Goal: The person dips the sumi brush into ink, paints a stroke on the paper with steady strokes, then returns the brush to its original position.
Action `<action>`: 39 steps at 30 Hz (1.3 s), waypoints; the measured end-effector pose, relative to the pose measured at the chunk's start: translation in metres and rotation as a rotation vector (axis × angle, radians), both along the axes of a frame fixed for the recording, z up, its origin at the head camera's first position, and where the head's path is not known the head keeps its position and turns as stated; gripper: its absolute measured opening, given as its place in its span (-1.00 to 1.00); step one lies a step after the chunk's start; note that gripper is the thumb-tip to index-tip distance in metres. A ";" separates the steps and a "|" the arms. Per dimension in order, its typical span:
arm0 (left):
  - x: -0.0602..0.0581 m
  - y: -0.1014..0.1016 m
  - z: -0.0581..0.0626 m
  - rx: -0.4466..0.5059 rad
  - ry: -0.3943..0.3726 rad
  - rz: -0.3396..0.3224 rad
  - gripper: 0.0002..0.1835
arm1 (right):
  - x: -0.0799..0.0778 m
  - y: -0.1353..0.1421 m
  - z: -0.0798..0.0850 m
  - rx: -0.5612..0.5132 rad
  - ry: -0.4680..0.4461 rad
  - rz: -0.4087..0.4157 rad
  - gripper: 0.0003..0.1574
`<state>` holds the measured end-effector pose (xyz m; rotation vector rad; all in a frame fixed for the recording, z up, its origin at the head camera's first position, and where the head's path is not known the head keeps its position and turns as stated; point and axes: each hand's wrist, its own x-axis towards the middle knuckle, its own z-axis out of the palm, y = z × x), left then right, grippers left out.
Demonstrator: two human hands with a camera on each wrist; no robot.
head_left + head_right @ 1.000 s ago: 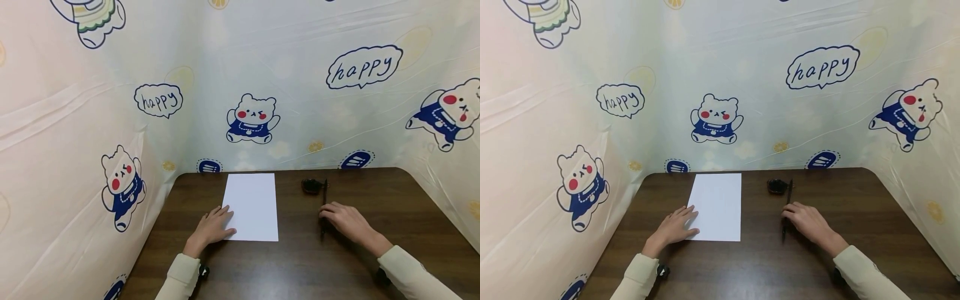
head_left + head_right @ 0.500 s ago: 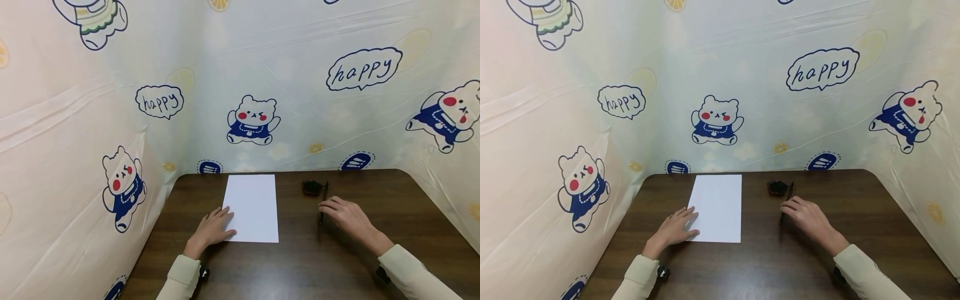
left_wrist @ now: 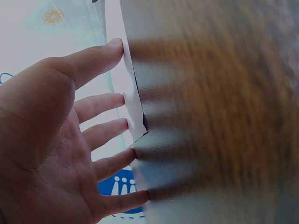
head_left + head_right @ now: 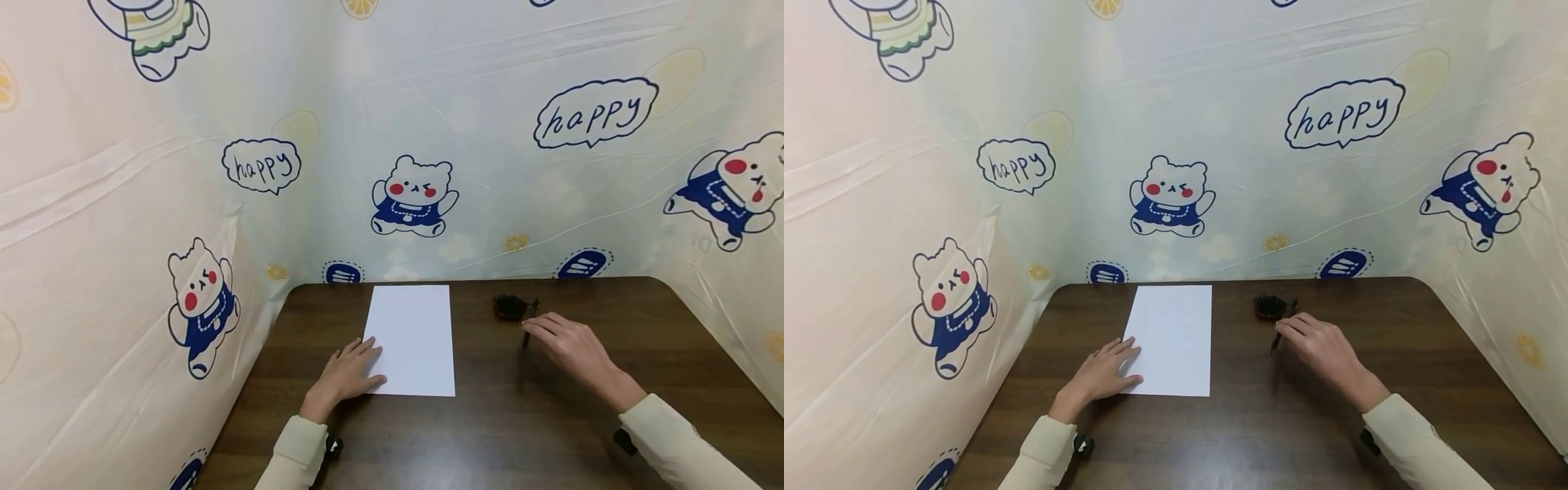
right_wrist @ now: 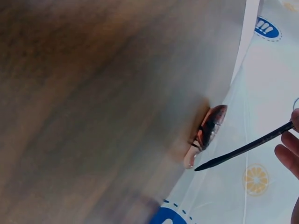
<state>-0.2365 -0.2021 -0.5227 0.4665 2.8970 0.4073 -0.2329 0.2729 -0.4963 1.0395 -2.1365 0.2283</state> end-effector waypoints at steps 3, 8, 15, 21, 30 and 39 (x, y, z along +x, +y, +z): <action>0.001 0.000 0.000 0.002 -0.002 0.001 -0.25 | -0.001 -0.001 0.004 -0.019 0.011 -0.006 -0.27; 0.001 0.000 0.000 0.004 0.000 0.000 -0.24 | -0.003 -0.001 0.012 -0.091 0.012 -0.006 -0.33; -0.001 0.000 -0.001 -0.008 -0.001 0.002 -0.25 | -0.005 0.001 0.023 -0.143 -0.011 -0.030 -0.34; -0.001 -0.001 -0.002 -0.013 -0.004 0.009 -0.25 | -0.008 -0.001 0.031 -0.176 0.054 -0.025 -0.33; 0.002 -0.001 -0.001 0.011 0.008 -0.002 -0.25 | -0.008 0.001 0.045 -0.232 0.034 -0.104 -0.31; 0.001 0.000 0.000 0.007 0.010 -0.005 -0.25 | -0.015 0.002 0.051 -0.298 0.061 -0.155 -0.32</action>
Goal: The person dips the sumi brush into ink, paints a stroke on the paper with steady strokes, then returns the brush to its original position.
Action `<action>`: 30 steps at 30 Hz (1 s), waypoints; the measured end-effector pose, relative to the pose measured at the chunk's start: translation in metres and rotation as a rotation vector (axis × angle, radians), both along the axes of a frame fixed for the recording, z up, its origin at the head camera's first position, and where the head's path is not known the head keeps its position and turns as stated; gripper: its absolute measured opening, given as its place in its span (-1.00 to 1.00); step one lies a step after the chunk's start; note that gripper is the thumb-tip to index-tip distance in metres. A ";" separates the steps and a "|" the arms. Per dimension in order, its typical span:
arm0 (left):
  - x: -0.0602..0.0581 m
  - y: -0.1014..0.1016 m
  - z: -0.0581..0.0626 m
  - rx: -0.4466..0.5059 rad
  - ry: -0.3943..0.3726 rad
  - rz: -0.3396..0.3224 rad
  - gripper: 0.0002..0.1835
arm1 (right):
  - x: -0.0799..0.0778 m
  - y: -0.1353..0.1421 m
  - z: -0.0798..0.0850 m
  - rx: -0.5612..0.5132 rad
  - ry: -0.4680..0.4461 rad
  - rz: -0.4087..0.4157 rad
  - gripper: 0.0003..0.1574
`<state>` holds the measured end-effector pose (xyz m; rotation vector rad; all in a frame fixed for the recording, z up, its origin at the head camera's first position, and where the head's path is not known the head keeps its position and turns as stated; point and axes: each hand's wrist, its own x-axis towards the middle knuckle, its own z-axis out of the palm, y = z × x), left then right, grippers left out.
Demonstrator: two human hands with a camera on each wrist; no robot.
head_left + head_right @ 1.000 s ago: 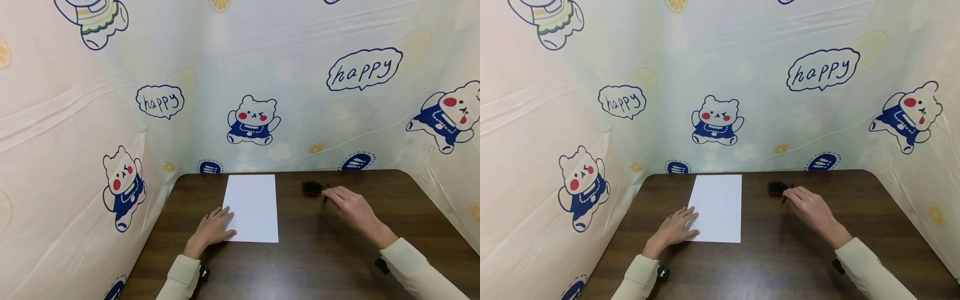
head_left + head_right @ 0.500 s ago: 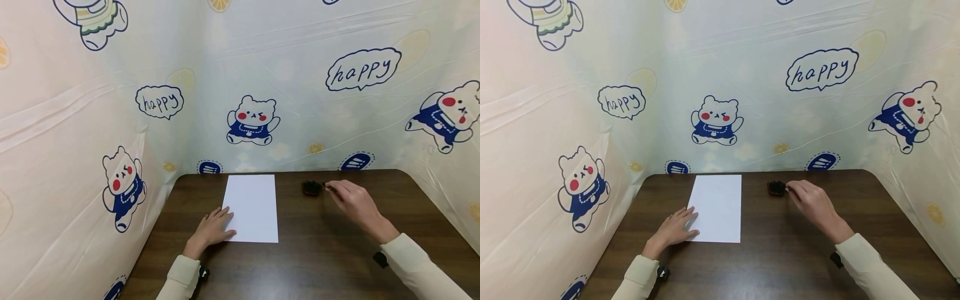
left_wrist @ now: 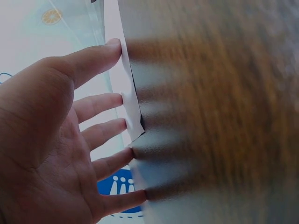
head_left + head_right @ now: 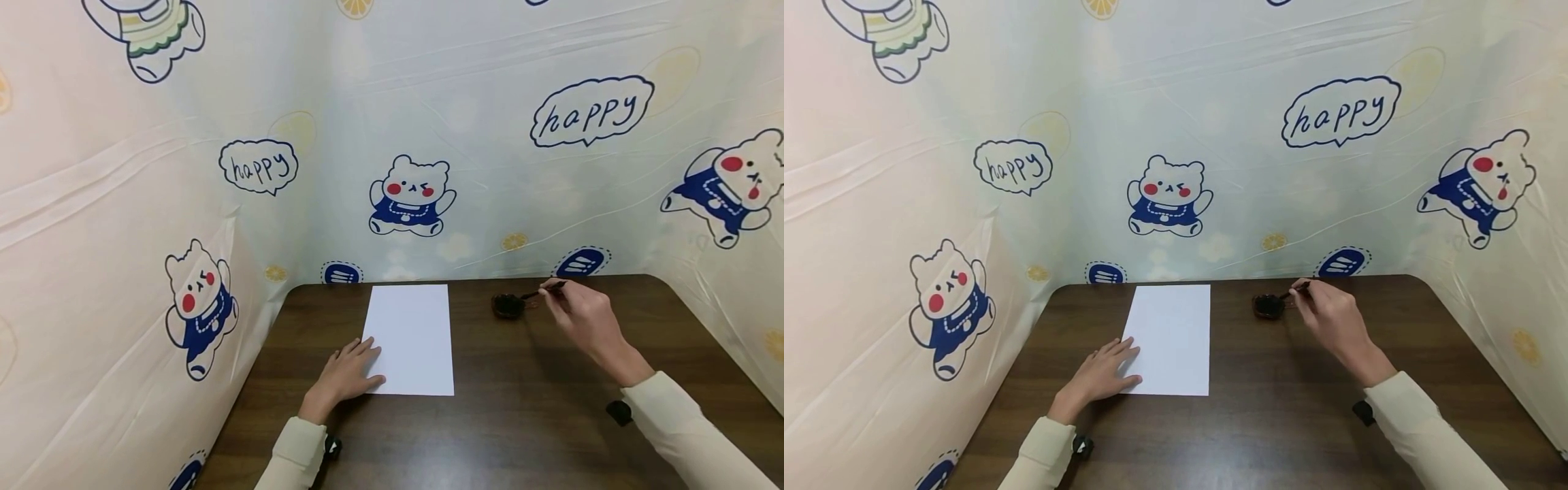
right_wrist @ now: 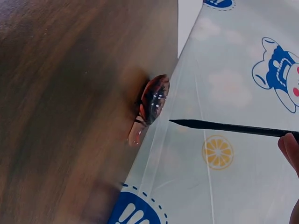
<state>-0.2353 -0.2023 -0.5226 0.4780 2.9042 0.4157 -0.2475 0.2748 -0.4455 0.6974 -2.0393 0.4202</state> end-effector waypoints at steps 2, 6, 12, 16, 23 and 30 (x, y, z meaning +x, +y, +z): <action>0.000 0.000 0.000 0.000 -0.001 0.000 -0.25 | -0.001 0.000 0.001 -0.011 0.001 -0.011 -0.31; 0.000 0.000 0.001 0.001 0.001 -0.001 -0.25 | -0.003 -0.001 0.004 -0.030 -0.004 -0.024 -0.32; 0.000 0.000 0.000 -0.003 0.005 -0.003 -0.24 | -0.008 -0.005 0.007 -0.098 0.007 -0.011 -0.32; 0.000 0.000 -0.002 -0.009 0.007 0.002 -0.24 | -0.013 -0.008 0.007 -0.155 0.017 0.002 -0.36; 0.000 -0.002 -0.002 0.001 0.007 0.004 -0.23 | -0.022 -0.009 0.005 -0.200 -0.011 -0.031 -0.79; -0.001 -0.002 -0.003 0.004 0.002 0.000 -0.23 | -0.029 -0.011 0.002 -0.250 -0.052 -0.092 -0.82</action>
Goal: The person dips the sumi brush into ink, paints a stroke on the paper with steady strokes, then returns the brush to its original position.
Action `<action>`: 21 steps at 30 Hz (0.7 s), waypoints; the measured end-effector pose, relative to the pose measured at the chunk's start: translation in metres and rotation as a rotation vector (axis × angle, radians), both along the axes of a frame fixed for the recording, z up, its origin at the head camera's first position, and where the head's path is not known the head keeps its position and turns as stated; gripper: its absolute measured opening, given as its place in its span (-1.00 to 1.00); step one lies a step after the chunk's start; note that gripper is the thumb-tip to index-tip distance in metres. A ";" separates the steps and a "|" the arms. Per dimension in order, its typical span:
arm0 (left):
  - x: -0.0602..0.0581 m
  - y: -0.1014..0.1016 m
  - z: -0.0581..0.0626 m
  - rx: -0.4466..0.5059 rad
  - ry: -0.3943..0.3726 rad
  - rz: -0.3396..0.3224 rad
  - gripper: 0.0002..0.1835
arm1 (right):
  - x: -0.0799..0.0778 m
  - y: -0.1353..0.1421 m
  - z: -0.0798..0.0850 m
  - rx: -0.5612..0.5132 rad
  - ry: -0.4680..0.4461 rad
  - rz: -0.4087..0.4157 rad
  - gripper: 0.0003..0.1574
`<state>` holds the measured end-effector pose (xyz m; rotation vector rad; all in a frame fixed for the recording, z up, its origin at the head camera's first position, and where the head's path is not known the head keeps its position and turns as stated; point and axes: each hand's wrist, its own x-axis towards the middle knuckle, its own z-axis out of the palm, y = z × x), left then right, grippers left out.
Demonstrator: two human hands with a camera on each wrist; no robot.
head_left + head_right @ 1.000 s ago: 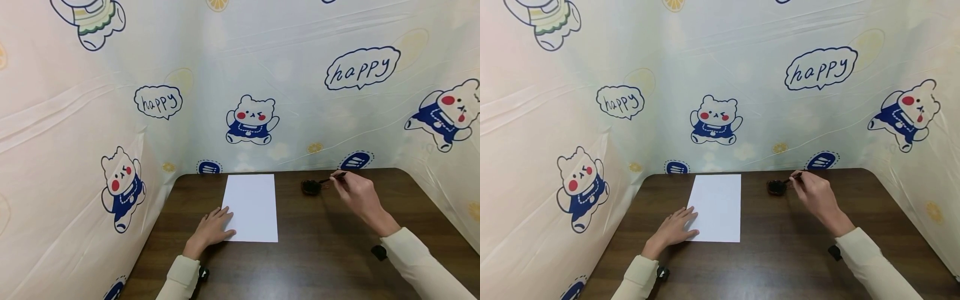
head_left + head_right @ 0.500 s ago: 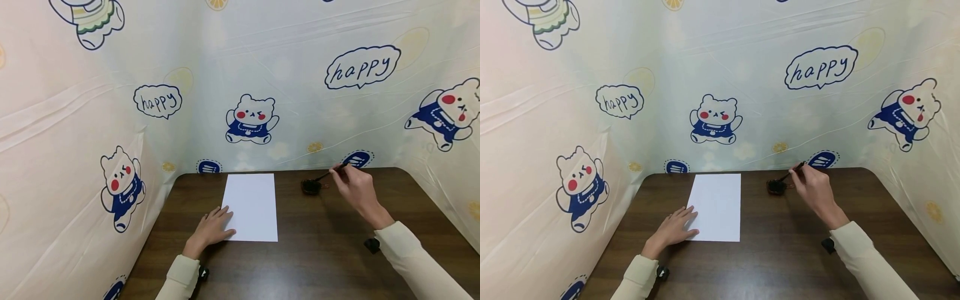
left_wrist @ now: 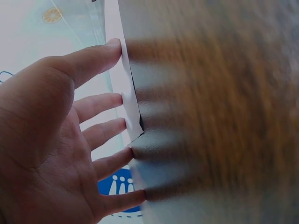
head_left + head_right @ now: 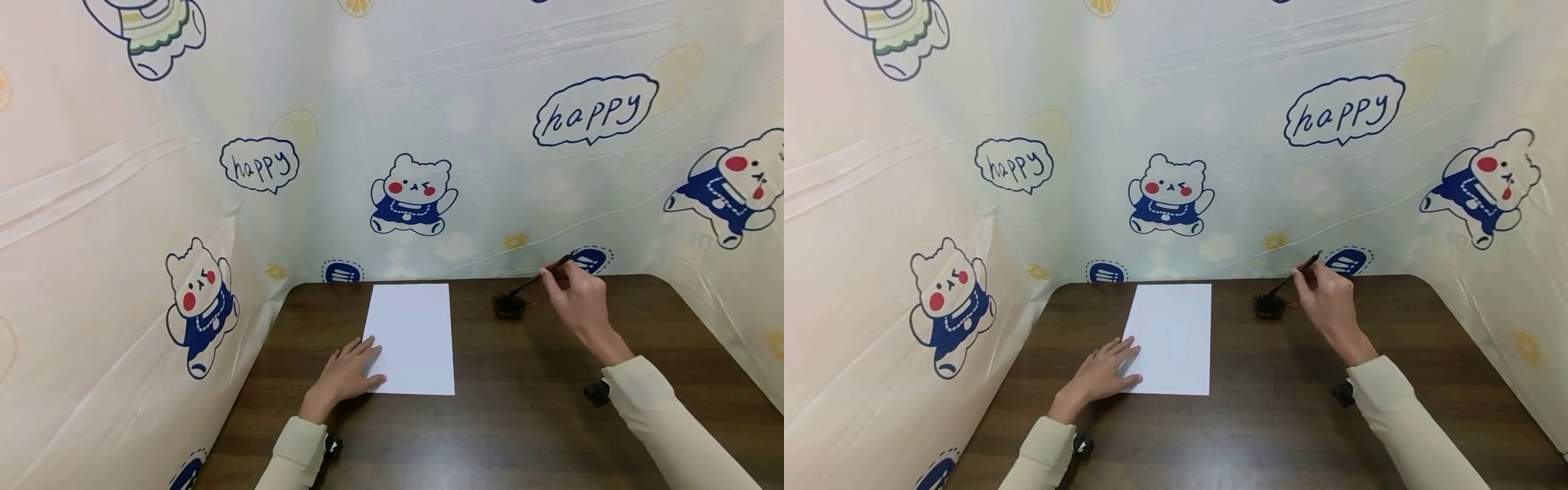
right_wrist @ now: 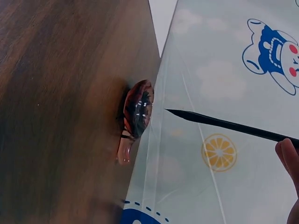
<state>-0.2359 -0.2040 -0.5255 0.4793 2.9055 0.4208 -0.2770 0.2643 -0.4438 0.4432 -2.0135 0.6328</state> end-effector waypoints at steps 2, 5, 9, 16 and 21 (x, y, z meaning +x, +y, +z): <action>0.000 0.000 0.000 0.003 0.002 -0.002 -0.23 | -0.001 0.000 -0.002 -0.017 -0.015 -0.014 -0.83; 0.001 0.000 0.000 0.010 -0.006 -0.002 -0.24 | -0.002 -0.001 -0.005 -0.038 -0.047 -0.029 -0.84; 0.002 0.000 0.001 0.013 -0.013 -0.004 -0.24 | -0.002 -0.002 -0.009 -0.063 -0.086 -0.039 -0.85; 0.002 0.001 0.001 0.011 -0.011 -0.004 -0.23 | -0.005 -0.005 -0.018 -0.093 -0.126 -0.060 -0.83; 0.001 0.000 0.001 0.007 -0.012 -0.002 -0.23 | -0.008 -0.007 -0.022 -0.094 -0.164 -0.068 -0.84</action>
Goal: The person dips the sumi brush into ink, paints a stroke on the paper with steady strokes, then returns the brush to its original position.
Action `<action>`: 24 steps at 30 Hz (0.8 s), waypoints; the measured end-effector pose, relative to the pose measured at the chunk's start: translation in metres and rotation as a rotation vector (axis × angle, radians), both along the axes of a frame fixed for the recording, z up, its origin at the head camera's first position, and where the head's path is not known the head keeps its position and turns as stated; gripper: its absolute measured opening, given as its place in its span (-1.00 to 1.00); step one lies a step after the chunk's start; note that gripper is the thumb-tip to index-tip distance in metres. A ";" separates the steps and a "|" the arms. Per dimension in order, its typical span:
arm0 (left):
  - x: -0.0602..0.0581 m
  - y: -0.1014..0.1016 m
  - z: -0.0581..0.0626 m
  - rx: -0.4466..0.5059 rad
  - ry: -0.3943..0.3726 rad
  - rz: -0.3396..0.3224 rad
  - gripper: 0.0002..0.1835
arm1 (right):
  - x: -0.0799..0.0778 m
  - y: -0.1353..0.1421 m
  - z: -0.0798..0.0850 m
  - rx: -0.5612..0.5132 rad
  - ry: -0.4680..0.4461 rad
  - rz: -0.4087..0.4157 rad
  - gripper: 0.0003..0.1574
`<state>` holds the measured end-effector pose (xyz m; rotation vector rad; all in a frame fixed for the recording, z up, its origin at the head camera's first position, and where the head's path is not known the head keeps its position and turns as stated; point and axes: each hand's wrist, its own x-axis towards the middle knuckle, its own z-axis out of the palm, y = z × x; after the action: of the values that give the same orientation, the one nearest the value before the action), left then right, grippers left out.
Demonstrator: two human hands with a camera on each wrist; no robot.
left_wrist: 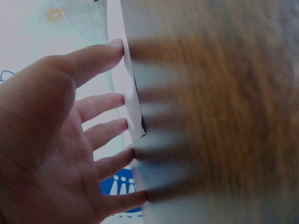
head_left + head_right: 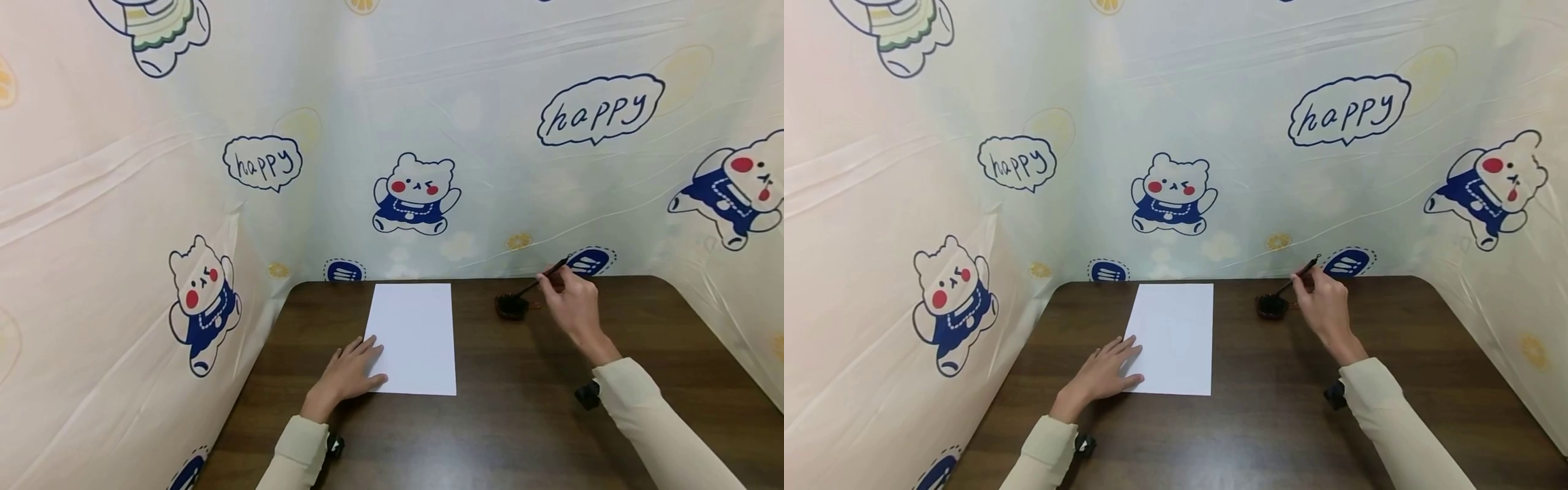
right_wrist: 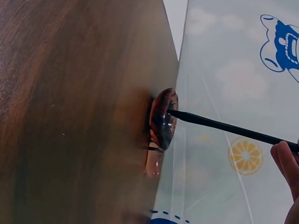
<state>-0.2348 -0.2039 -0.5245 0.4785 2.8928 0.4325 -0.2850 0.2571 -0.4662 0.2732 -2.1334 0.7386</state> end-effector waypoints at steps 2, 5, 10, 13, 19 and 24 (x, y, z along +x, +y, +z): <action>0.000 0.000 0.000 -0.003 0.001 0.001 -0.22 | 0.000 0.000 -0.002 -0.004 -0.012 -0.002 -0.83; -0.001 0.000 -0.001 -0.002 -0.001 0.002 -0.22 | 0.000 0.000 -0.003 -0.018 -0.030 -0.005 -0.82; -0.001 -0.001 0.000 -0.005 0.000 0.000 -0.22 | -0.001 0.002 -0.006 -0.023 -0.048 -0.008 -0.83; -0.001 -0.001 0.000 -0.005 -0.003 0.000 -0.21 | -0.001 0.003 -0.006 -0.025 -0.059 -0.011 -0.84; -0.001 0.000 0.001 0.002 -0.011 0.002 -0.22 | -0.001 0.003 -0.006 -0.020 -0.066 -0.005 -0.85; 0.000 0.000 0.001 -0.002 -0.007 0.000 -0.22 | -0.002 0.004 -0.006 -0.002 -0.045 -0.002 -0.85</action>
<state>-0.2349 -0.2037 -0.5236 0.4759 2.8857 0.4311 -0.2869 0.2614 -0.4717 0.2551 -2.1751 0.7526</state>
